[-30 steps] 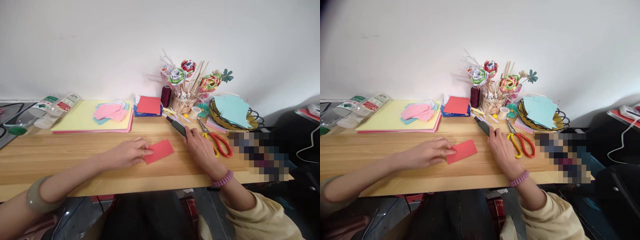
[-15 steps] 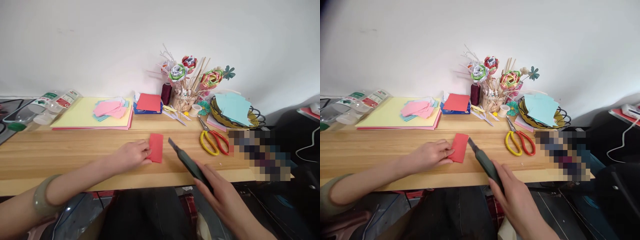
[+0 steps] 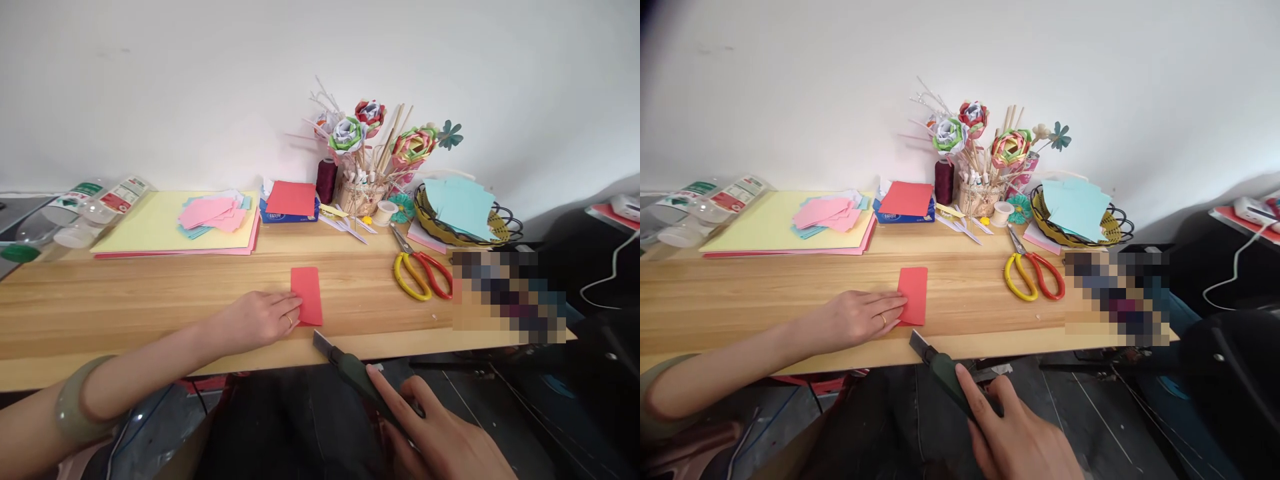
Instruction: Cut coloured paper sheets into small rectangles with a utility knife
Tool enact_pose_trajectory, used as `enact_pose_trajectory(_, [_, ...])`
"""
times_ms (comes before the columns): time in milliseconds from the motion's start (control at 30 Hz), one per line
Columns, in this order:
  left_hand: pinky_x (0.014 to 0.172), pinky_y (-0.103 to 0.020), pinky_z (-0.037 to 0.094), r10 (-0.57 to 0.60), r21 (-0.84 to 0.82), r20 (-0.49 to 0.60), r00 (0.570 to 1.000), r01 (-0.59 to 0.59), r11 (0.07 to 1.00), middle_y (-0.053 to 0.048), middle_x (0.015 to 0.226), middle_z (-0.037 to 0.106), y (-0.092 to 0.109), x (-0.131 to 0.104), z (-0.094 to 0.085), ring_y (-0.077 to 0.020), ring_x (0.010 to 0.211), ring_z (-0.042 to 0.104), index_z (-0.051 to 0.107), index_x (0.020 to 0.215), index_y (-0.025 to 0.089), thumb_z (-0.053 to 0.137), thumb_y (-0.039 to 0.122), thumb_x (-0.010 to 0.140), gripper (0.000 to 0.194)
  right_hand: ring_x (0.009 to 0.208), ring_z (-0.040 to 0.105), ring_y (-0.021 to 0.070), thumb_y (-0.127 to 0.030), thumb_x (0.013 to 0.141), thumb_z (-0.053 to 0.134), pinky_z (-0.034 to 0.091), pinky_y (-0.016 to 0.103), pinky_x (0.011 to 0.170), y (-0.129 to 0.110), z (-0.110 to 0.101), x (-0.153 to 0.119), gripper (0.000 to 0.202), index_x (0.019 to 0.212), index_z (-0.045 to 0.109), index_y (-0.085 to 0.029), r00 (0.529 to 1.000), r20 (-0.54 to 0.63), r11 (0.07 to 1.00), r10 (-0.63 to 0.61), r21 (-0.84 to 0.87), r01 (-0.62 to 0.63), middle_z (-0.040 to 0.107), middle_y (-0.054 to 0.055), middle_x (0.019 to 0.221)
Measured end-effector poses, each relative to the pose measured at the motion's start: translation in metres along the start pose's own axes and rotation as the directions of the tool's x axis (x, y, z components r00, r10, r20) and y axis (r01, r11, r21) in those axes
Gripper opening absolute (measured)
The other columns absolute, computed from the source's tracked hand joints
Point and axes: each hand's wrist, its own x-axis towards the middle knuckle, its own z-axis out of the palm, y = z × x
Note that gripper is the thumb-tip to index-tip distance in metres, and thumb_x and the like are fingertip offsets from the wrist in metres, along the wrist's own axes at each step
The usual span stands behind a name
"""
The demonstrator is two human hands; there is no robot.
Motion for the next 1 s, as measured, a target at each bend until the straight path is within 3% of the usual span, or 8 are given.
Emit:
enact_pose_trajectory(233, [0.077,-0.028,0.057,0.003,-0.050,0.006,1.000,-0.002,0.999,-0.006,0.098,0.073,0.000,0.002,-0.005,-0.0177,0.088,0.069,0.067,0.090,0.012,0.046,0.011,0.092,0.021,0.034,0.051,0.0057,-0.021,0.096,0.020,0.035,0.018,0.029,-0.004,0.003,0.012,0.043,0.127,0.050,-0.017,0.997,-0.069,0.997,0.025,-0.074,-0.030,0.055,-0.001,0.074])
enact_pose_trajectory(367, [0.075,-0.028,0.057,-0.017,-0.103,-0.036,0.999,0.013,0.995,-0.005,0.091,0.074,0.000,0.005,-0.008,-0.0172,0.084,0.069,0.068,0.087,0.013,0.045,0.017,0.094,0.024,0.032,0.047,0.0056,-0.020,0.095,0.021,0.036,0.019,0.030,-0.005,0.003,0.012,0.044,0.132,0.046,-0.018,0.999,0.010,0.990,0.039,-0.135,-0.037,0.055,-0.001,0.076])
enact_pose_trajectory(533, [0.078,-0.025,0.054,-0.151,-0.265,0.084,0.985,0.168,0.950,-0.003,0.085,0.073,-0.007,0.017,-0.009,-0.0140,0.080,0.068,0.069,0.086,0.017,0.034,0.032,0.099,0.041,0.035,0.049,0.0061,-0.021,0.093,0.028,0.040,0.019,0.034,-0.006,0.004,0.007,0.046,0.138,0.037,-0.018,0.995,0.083,0.988,0.060,-0.150,-0.047,0.055,-0.001,0.078])
enact_pose_trajectory(633, [0.096,-0.034,0.046,-0.256,-0.247,0.209,0.944,0.304,0.920,-0.009,0.119,0.064,-0.010,0.026,-0.002,-0.0204,0.112,0.058,0.063,0.113,0.013,0.029,0.036,0.099,0.043,0.037,0.050,0.0067,-0.022,0.092,0.033,0.040,0.020,0.034,-0.006,0.004,0.006,0.046,0.138,0.037,-0.017,0.993,0.101,0.989,0.062,-0.143,-0.048,0.055,-0.001,0.079])
enact_pose_trajectory(733, [0.109,-0.045,0.030,-0.271,-0.220,0.431,0.861,0.392,0.893,-0.013,0.146,0.035,-0.010,0.030,0.008,-0.0257,0.137,0.029,0.039,0.138,0.010,0.026,0.044,0.098,0.054,0.036,0.051,0.0076,-0.021,0.091,0.036,0.039,0.021,0.032,-0.007,0.004,0.006,0.046,0.137,0.038,-0.017,0.992,0.106,0.989,0.070,-0.137,-0.055,0.055,-0.002,0.076])
enact_pose_trajectory(833, [0.112,-0.047,0.018,-0.224,-0.218,0.575,0.787,0.412,0.885,-0.013,0.151,0.019,-0.009,0.028,0.014,-0.0244,0.141,0.015,0.026,0.144,0.010,0.022,0.046,0.099,0.058,0.037,0.054,0.0093,-0.019,0.091,0.033,0.039,0.021,0.031,-0.007,0.003,0.008,0.045,0.135,0.040,-0.015,0.995,0.080,0.991,0.061,-0.125,-0.051,0.056,-0.002,0.073])
enact_pose_trajectory(1000, [0.114,-0.044,0.012,-0.204,-0.208,0.639,0.741,0.423,0.882,-0.012,0.153,0.004,-0.007,0.024,0.015,-0.0219,0.142,0.004,0.013,0.146,0.010,0.016,0.045,0.099,0.059,0.039,0.055,0.0086,-0.016,0.091,0.027,0.039,0.019,0.032,-0.009,0.001,0.009,0.046,0.134,0.041,-0.011,0.992,0.112,0.993,0.054,-0.108,-0.042,0.061,0.003,0.079])
